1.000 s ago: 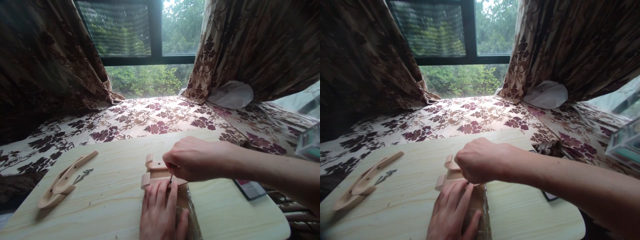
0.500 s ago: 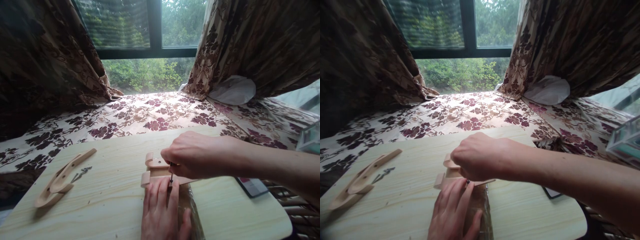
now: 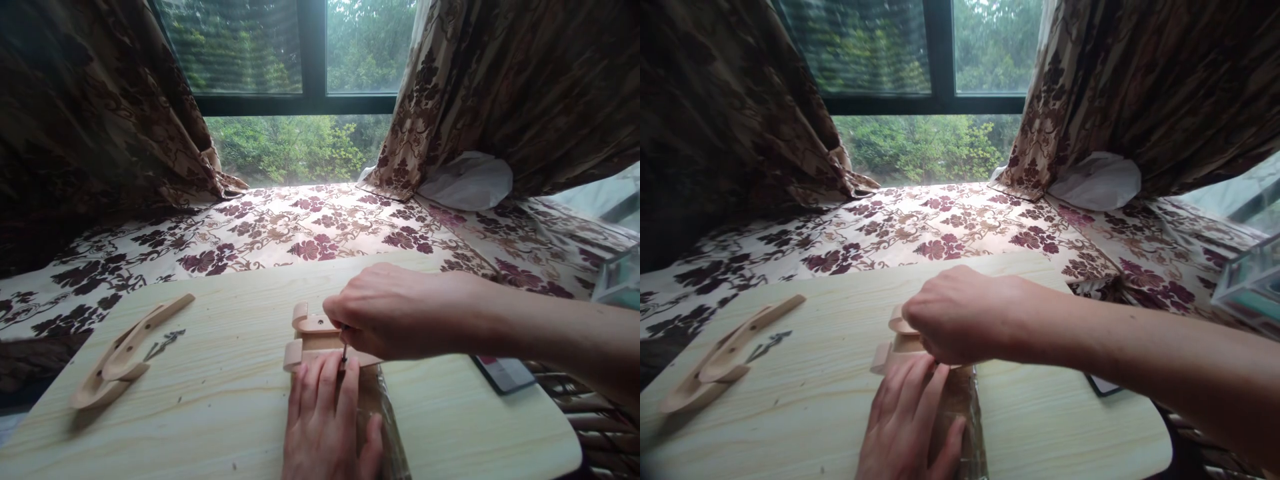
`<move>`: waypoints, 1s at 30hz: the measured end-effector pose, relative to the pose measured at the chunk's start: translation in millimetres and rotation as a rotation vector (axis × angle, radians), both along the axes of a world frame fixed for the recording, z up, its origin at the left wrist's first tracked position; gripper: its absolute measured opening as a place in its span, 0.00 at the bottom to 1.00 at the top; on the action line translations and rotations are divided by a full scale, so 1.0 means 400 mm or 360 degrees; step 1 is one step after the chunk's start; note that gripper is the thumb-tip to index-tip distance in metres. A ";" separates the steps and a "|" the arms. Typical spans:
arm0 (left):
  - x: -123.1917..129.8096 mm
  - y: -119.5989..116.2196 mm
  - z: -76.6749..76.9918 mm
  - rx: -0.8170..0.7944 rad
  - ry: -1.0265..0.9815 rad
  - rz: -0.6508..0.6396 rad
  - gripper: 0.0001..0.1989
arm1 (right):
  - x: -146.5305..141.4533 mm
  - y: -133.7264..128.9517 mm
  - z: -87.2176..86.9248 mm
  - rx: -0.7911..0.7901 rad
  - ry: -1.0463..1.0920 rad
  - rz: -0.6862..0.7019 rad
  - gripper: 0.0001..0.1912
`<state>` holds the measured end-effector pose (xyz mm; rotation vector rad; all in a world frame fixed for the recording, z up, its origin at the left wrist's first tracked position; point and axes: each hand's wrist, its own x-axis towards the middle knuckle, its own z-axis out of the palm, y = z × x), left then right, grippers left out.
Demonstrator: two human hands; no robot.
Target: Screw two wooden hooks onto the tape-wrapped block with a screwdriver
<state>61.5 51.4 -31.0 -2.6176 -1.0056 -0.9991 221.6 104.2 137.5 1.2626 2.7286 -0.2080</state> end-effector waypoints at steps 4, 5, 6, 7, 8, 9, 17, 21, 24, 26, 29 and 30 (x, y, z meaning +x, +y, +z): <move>0.002 -0.005 -0.001 -0.0032 -0.0045 0.0010 0.19 | 0.007 -0.008 0.021 0.0011 -0.0058 0.0003 0.04; 0.003 -0.005 0.000 -0.0033 -0.0030 0.0010 0.20 | 0.009 -0.010 0.025 0.0005 -0.0055 0.0019 0.05; 0.002 -0.006 0.000 -0.0036 -0.0006 0.0005 0.20 | 0.010 -0.010 0.027 -0.0004 -0.0046 0.0035 0.05; 0.002 -0.006 0.001 -0.0034 0.0014 0.0003 0.21 | 0.011 -0.010 0.026 -0.0014 -0.0031 0.0052 0.06; 0.001 -0.006 0.003 -0.0031 0.0028 -0.0001 0.21 | 0.011 -0.009 0.024 -0.0024 -0.0009 0.0076 0.07; 0.000 -0.005 0.004 -0.0035 0.0042 -0.0009 0.21 | 0.011 -0.009 0.019 -0.0030 0.0011 0.0093 0.08; -0.003 -0.001 0.010 -0.0003 0.0068 0.0015 0.21 | 0.003 -0.013 0.008 -0.0002 -0.0017 -0.0005 0.05; 0.000 -0.007 0.009 -0.0050 0.0029 0.0005 0.21 | 0.005 -0.016 0.027 -0.0010 -0.0052 0.0044 0.06; 0.007 -0.011 0.003 -0.0077 -0.0078 0.0046 0.20 | 0.002 -0.015 0.025 -0.0048 -0.0027 0.0061 0.06; 0.009 -0.011 0.001 -0.0077 -0.0122 0.0062 0.20 | -0.002 -0.013 0.015 -0.0078 -0.0006 0.0007 0.06; 0.005 -0.008 0.003 -0.0036 -0.0030 0.0029 0.20 | -0.004 -0.010 -0.001 -0.0062 0.0020 -0.0114 0.07; 0.002 -0.007 0.004 -0.0023 -0.0002 0.0026 0.21 | -0.003 -0.009 -0.004 -0.0029 0.0015 -0.0140 0.07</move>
